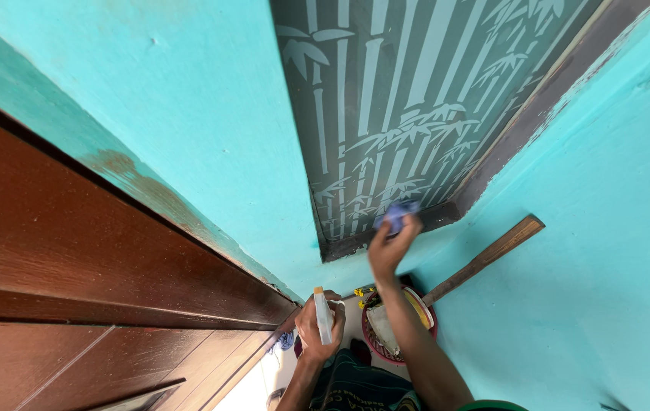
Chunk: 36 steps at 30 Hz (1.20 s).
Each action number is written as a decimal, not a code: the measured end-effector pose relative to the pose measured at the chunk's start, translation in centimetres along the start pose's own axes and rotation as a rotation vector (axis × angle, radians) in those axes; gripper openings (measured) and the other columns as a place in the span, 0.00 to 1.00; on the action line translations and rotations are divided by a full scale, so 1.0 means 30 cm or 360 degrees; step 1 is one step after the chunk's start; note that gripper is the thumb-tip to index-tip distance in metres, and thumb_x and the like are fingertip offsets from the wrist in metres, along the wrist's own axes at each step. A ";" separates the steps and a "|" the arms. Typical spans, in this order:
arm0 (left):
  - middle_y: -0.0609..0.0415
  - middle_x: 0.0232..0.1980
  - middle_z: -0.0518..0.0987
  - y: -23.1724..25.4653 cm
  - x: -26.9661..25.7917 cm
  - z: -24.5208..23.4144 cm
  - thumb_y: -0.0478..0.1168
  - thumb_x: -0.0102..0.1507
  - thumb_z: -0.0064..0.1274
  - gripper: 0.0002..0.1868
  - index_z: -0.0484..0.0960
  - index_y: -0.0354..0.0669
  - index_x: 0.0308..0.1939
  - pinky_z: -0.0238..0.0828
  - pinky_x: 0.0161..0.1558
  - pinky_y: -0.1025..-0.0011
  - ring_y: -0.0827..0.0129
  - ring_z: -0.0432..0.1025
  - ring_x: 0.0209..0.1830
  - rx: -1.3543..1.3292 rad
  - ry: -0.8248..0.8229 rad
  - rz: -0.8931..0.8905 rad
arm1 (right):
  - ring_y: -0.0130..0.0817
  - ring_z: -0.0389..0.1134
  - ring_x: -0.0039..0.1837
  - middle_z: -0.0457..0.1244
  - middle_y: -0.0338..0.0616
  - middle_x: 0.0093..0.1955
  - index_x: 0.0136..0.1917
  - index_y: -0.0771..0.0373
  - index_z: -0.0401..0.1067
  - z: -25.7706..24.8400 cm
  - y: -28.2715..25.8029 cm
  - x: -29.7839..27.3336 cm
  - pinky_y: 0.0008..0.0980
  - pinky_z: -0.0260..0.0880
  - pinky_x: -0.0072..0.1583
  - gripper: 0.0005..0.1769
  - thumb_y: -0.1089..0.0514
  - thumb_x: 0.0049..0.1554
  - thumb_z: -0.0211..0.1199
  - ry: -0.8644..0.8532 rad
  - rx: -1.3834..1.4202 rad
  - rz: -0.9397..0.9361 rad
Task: The person cleans a frosted glass pane on a door by spraying it with liquid and wiping the surface repeatedly with a cloth.
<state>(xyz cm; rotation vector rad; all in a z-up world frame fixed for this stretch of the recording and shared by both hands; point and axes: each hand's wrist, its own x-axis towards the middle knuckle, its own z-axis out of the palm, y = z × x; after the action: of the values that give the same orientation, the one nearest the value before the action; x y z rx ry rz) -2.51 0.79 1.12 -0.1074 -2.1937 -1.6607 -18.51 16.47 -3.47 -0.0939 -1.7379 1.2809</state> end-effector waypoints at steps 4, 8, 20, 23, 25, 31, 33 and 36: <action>0.53 0.28 0.82 -0.007 -0.002 0.002 0.30 0.55 0.62 0.11 0.83 0.40 0.42 0.75 0.28 0.73 0.71 0.79 0.24 0.0100 0.0019 0.0057 | 0.41 0.67 0.57 0.59 0.54 0.62 0.59 0.66 0.71 0.028 -0.050 -0.222 0.36 0.73 0.55 0.14 0.67 0.60 0.65 -0.0900 0.0106 -0.0512; 0.53 0.30 0.83 -0.008 -0.006 -0.004 0.30 0.55 0.61 0.12 0.82 0.40 0.43 0.75 0.29 0.73 0.72 0.80 0.25 0.0123 0.0040 0.0072 | 0.46 0.67 0.58 0.56 0.58 0.64 0.58 0.68 0.73 -0.039 0.106 -0.022 0.32 0.77 0.54 0.16 0.69 0.56 0.66 -0.0599 0.0027 -0.0739; 0.52 0.28 0.82 -0.008 0.005 0.082 0.30 0.55 0.62 0.11 0.81 0.38 0.41 0.74 0.28 0.73 0.71 0.79 0.24 0.0070 -0.0184 0.0188 | 0.51 0.64 0.60 0.53 0.61 0.67 0.65 0.70 0.63 -0.024 0.072 -0.152 0.42 0.73 0.56 0.18 0.64 0.62 0.57 -0.0522 -0.0262 -0.0516; 0.52 0.28 0.81 -0.006 0.013 0.105 0.29 0.55 0.61 0.11 0.81 0.38 0.42 0.74 0.27 0.73 0.71 0.78 0.23 0.0014 -0.0243 0.0251 | 0.52 0.63 0.63 0.52 0.65 0.67 0.60 0.68 0.70 -0.037 0.151 -0.169 0.40 0.77 0.56 0.15 0.67 0.59 0.57 -0.0770 -0.0237 -0.0520; 0.52 0.28 0.81 0.006 0.013 0.097 0.29 0.55 0.60 0.11 0.81 0.38 0.42 0.74 0.27 0.73 0.71 0.78 0.23 -0.0017 -0.0253 0.0249 | 0.49 0.62 0.65 0.50 0.65 0.68 0.62 0.72 0.65 -0.071 0.207 -0.031 0.39 0.75 0.59 0.13 0.69 0.64 0.52 -0.0469 -0.0027 -0.0431; 0.52 0.28 0.81 0.027 -0.016 0.088 0.28 0.54 0.59 0.12 0.81 0.37 0.41 0.74 0.29 0.72 0.70 0.78 0.24 -0.0018 -0.0277 0.0139 | 0.52 0.61 0.62 0.54 0.60 0.62 0.72 0.75 0.54 -0.136 0.182 0.275 0.49 0.63 0.65 0.22 0.63 0.69 0.51 0.0264 -0.0450 0.0187; 0.51 0.30 0.82 0.019 -0.024 0.100 0.28 0.55 0.59 0.11 0.81 0.38 0.41 0.75 0.30 0.72 0.70 0.79 0.26 -0.0035 -0.0285 0.0229 | 0.51 0.61 0.63 0.53 0.61 0.63 0.73 0.76 0.52 -0.080 0.141 0.187 0.48 0.63 0.65 0.25 0.60 0.69 0.51 0.0213 -0.0393 0.0182; 0.51 0.30 0.83 -0.011 -0.025 0.126 0.28 0.54 0.59 0.11 0.81 0.37 0.41 0.76 0.29 0.72 0.69 0.80 0.26 -0.0096 -0.0339 0.0206 | 0.48 0.63 0.63 0.52 0.62 0.66 0.74 0.76 0.48 0.008 0.013 -0.091 0.45 0.68 0.62 0.29 0.58 0.68 0.54 -0.0085 -0.0083 0.0070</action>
<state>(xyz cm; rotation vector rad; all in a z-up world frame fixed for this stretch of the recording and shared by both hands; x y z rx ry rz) -2.88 4.38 -0.29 -0.4523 -2.2341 -1.7108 -17.35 15.00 -5.48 -0.1296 -1.8246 1.2804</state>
